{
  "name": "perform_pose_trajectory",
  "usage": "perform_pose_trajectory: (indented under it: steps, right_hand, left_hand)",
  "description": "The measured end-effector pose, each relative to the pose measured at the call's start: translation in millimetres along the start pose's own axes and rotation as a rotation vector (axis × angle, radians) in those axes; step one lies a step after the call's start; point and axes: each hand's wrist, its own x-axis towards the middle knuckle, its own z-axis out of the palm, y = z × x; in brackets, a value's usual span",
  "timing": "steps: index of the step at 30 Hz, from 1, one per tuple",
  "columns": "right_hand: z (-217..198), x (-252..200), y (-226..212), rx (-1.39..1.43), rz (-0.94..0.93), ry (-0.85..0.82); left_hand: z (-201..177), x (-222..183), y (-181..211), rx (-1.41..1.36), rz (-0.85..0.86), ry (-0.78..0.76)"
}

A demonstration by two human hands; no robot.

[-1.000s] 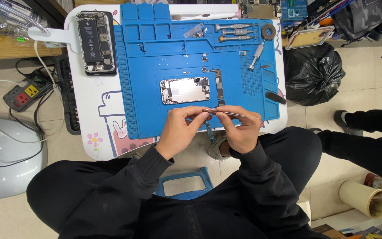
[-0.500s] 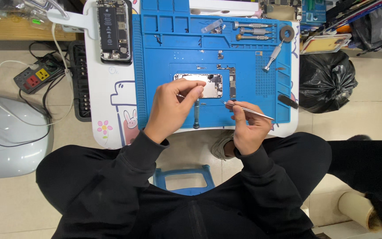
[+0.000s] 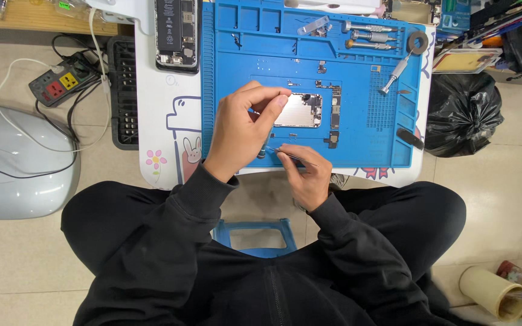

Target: The person is repairing a smartphone on a blue work mat. They use a screwdriver to remove screws and tweezers to handle small components, carefully disassembling and reassembling parts of the phone's internal structure.

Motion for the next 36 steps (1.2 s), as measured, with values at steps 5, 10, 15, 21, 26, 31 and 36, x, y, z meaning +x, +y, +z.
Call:
perform_pose_trajectory:
  steps: [5, 10, 15, 21, 26, 31, 36]
  right_hand:
    - [2.7, -0.7, 3.1, -0.017, 0.005, -0.026]
    - [3.6, 0.7, -1.0, -0.089, -0.034, -0.057]
    - [4.7, 1.1, -1.7, -0.110, -0.050, -0.072]
    - [4.4, 3.4, -1.0, -0.125, -0.058, -0.081]
    - [4.9, 3.6, -1.9, -0.119, -0.050, -0.075]
    - [4.7, 3.2, -1.5, -0.135, -0.029, -0.072]
    - [5.3, 3.0, -0.7, -0.119, -0.034, -0.053]
  left_hand:
    - [2.0, -1.3, -0.2, 0.005, 0.015, 0.007]
    - [3.5, 0.0, 0.4, -0.006, 0.016, 0.010]
    - [4.7, 0.2, 1.0, -0.020, 0.017, 0.008]
    - [4.8, 0.4, -0.2, 0.007, 0.028, -0.004]
    - [5.9, -0.3, -1.6, 0.013, 0.025, -0.009]
    - [5.0, -1.0, -1.8, 0.016, 0.025, -0.016]
    - [4.2, -0.6, -0.7, 0.010, 0.020, -0.021]
